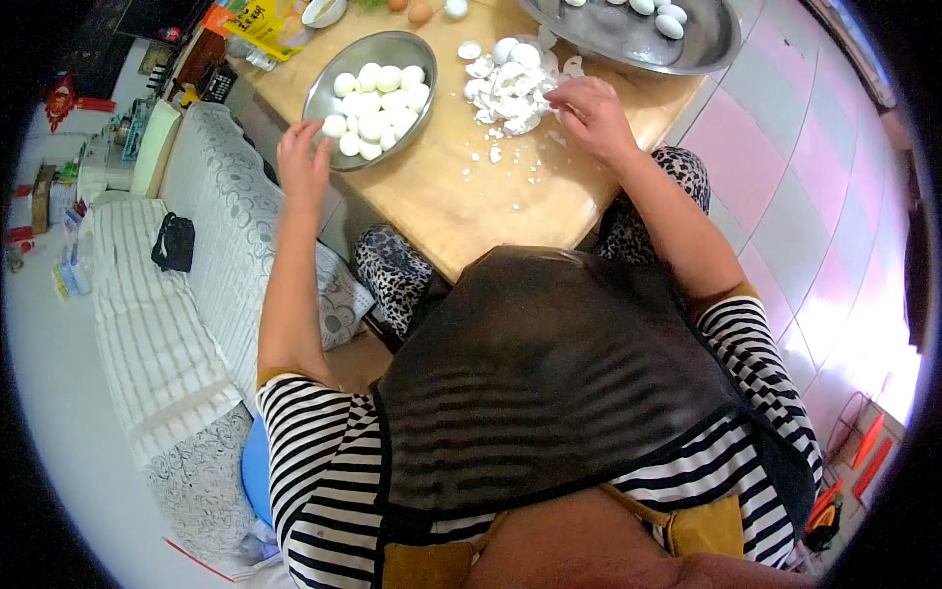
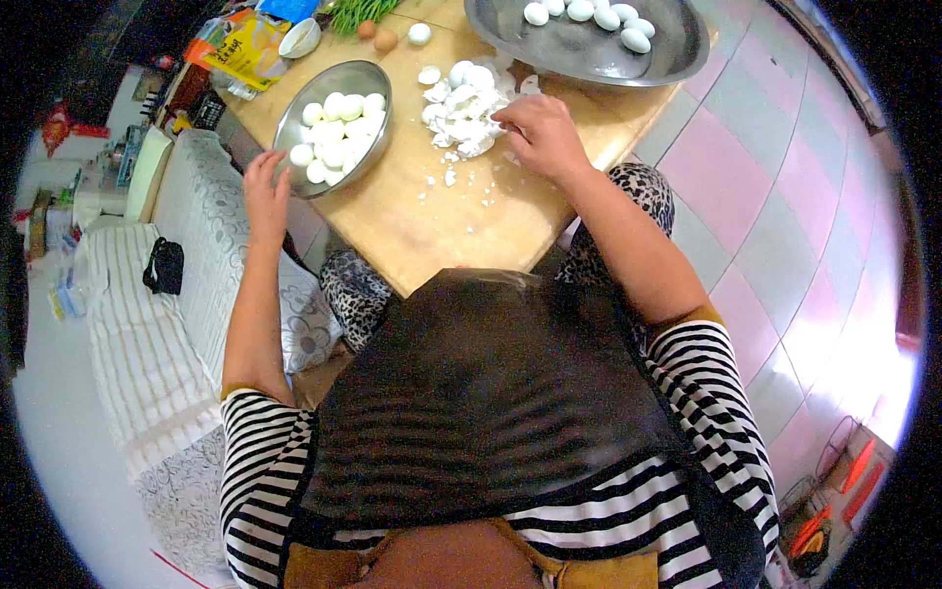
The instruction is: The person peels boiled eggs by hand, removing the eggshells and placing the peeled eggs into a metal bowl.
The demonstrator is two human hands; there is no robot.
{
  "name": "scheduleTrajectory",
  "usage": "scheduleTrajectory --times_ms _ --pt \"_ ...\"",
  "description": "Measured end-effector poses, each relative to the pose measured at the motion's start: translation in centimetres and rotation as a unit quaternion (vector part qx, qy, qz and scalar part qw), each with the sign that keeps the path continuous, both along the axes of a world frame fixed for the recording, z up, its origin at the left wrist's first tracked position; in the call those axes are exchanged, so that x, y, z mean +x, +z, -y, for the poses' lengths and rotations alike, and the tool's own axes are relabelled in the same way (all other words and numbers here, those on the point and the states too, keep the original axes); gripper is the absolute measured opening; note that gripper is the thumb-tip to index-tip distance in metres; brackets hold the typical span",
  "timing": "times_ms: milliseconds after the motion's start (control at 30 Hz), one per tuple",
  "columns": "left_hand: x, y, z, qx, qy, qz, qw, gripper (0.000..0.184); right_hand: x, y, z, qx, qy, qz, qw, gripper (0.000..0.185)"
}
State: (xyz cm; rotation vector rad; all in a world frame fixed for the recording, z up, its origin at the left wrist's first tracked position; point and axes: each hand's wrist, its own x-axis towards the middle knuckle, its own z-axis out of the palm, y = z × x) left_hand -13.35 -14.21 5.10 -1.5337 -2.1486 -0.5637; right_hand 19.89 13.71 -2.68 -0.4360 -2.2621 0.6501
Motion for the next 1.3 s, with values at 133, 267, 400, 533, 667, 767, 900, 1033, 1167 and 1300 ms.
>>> scheduleTrajectory --times_ms 133,267,400,533,667,767,900,1033,1167,1300 --pt "7.1 0.7 -0.2 0.028 -0.068 0.104 0.992 0.021 0.3 -0.8 -0.3 0.073 -0.053 -0.007 0.996 0.024" --pt "13.7 -2.0 -0.8 -0.006 -0.160 0.153 0.975 0.022 0.9 -0.5 0.2 0.059 -0.005 -0.020 0.998 0.038" --pt "16.5 -6.8 -1.5 0.001 -0.189 0.279 0.942 0.011 2.1 1.8 1.3 0.049 0.026 0.014 0.998 0.045" --pt "17.0 -9.7 -1.9 0.022 -0.123 0.347 0.929 0.010 2.7 5.6 -0.6 0.127 0.033 -0.020 0.991 0.040" --pt "16.3 -11.2 -2.6 0.026 -0.063 0.436 0.897 0.018 1.8 7.3 -8.3 0.002 -0.121 0.042 0.992 0.037" --pt "16.4 -11.6 -2.3 0.036 -0.057 0.443 0.894 0.021 1.6 5.6 -17.2 0.187 -0.209 0.210 0.937 0.042" --pt "16.3 -11.1 -2.4 0.017 -0.036 0.418 0.908 0.025 1.8 3.4 -23.1 0.086 -0.234 0.440 0.863 0.052" --pt "16.3 -11.1 -2.4 -0.004 -0.033 0.394 0.919 0.026 1.1 1.7 -23.8 0.082 -0.223 0.518 0.822 0.056" --pt "16.3 -10.7 -2.5 -0.019 -0.034 0.387 0.921 0.025 2.0 -1.6 -27.7 0.080 -0.328 0.432 0.837 0.053" --pt "16.2 -11.2 -2.5 0.011 -0.039 0.380 0.924 0.026 1.9 0.7 -26.2 0.091 -0.297 0.510 0.802 0.053"
